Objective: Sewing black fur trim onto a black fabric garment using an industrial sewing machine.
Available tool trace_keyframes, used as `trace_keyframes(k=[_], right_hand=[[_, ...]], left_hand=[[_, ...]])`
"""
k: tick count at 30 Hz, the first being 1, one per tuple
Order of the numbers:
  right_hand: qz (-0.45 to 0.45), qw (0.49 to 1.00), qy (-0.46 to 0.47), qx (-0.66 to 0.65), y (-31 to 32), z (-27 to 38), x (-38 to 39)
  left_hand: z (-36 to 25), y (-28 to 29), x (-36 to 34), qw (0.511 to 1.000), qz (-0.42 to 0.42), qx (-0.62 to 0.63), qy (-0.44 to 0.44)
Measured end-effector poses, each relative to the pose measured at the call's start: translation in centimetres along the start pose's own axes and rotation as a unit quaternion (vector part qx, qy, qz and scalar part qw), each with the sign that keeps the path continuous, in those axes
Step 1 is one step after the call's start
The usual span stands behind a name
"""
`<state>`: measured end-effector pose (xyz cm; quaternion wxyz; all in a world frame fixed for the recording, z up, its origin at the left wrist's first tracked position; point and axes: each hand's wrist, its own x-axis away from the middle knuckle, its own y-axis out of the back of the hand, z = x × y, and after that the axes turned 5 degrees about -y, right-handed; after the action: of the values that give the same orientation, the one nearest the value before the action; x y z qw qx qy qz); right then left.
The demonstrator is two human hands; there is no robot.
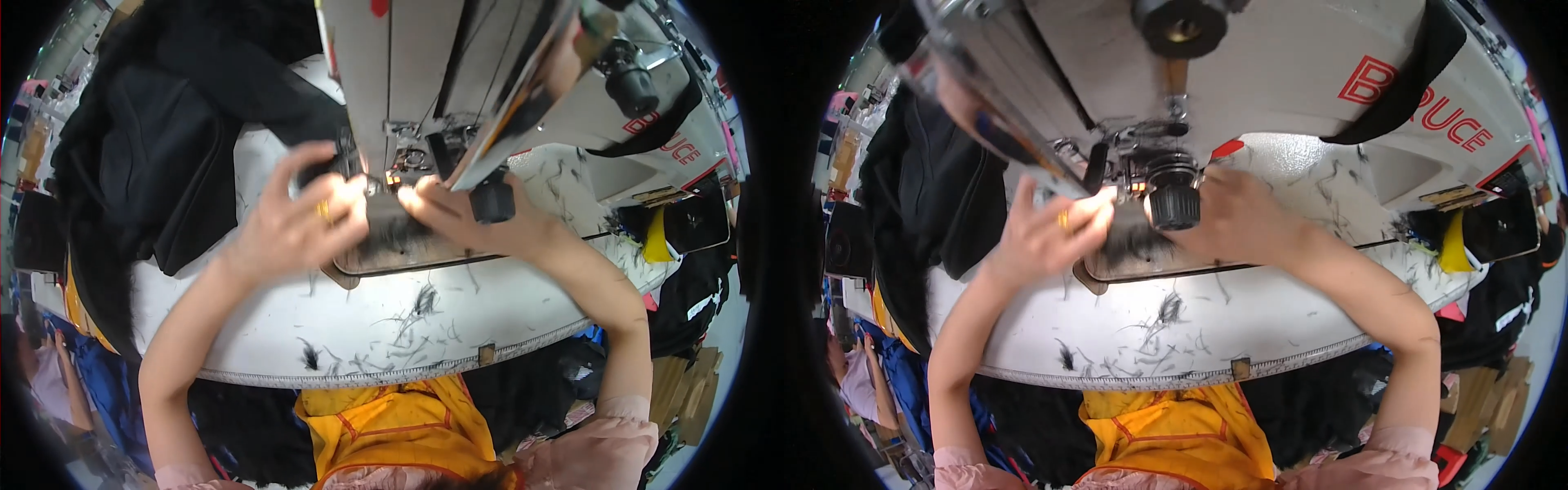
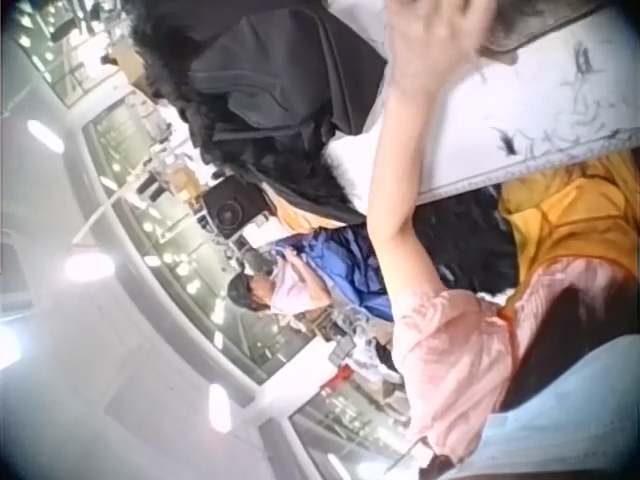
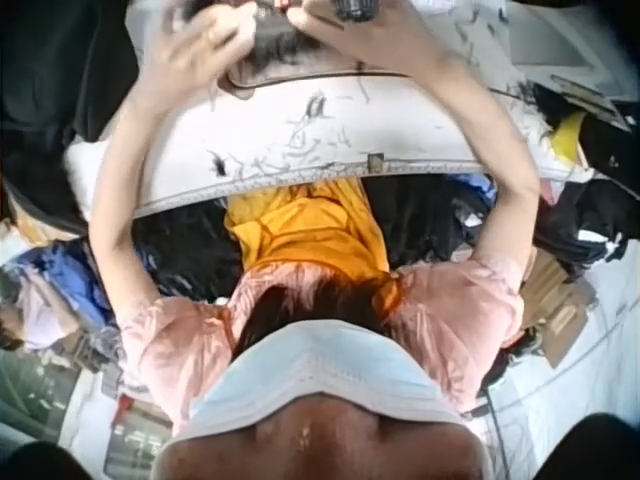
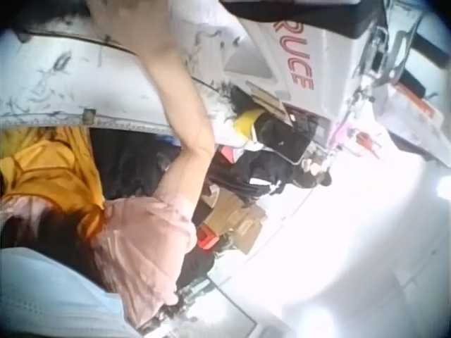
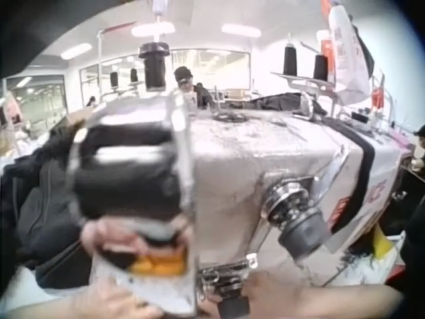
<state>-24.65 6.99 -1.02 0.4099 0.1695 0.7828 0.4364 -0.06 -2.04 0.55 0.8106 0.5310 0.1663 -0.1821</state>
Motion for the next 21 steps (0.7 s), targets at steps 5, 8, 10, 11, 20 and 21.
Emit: trace_keyframes(k=[5,8,10,11,20,21], right_hand=[[-0.011,0.999,0.005,0.046,0.6,0.1,0.0],[0.007,0.999,-0.030,0.011,0.5,-0.4,-0.3],[0.034,0.997,-0.064,0.010,0.1,-1.2,-0.4],[-0.025,0.999,-0.044,-0.013,-0.5,-1.0,-0.5],[0.108,0.945,-0.219,-0.216,-0.6,-1.6,0.9],[0.109,0.944,-0.221,-0.217,-0.5,-1.7,0.9]], left_hand=[[0.2,-0.8,0.2,0.999,-0.034,-0.013,-0.006],[0.3,-0.9,-0.4,0.999,-0.043,-0.023,-0.014],[1.2,-1.2,-0.6,0.999,-0.052,-0.004,-0.009],[1.5,-1.4,-0.5,0.999,-0.043,-0.004,-0.018],[2.3,-2.0,0.6,0.996,0.026,0.089,0.013],[2.2,-1.9,0.5,0.995,0.041,0.091,0.020]])
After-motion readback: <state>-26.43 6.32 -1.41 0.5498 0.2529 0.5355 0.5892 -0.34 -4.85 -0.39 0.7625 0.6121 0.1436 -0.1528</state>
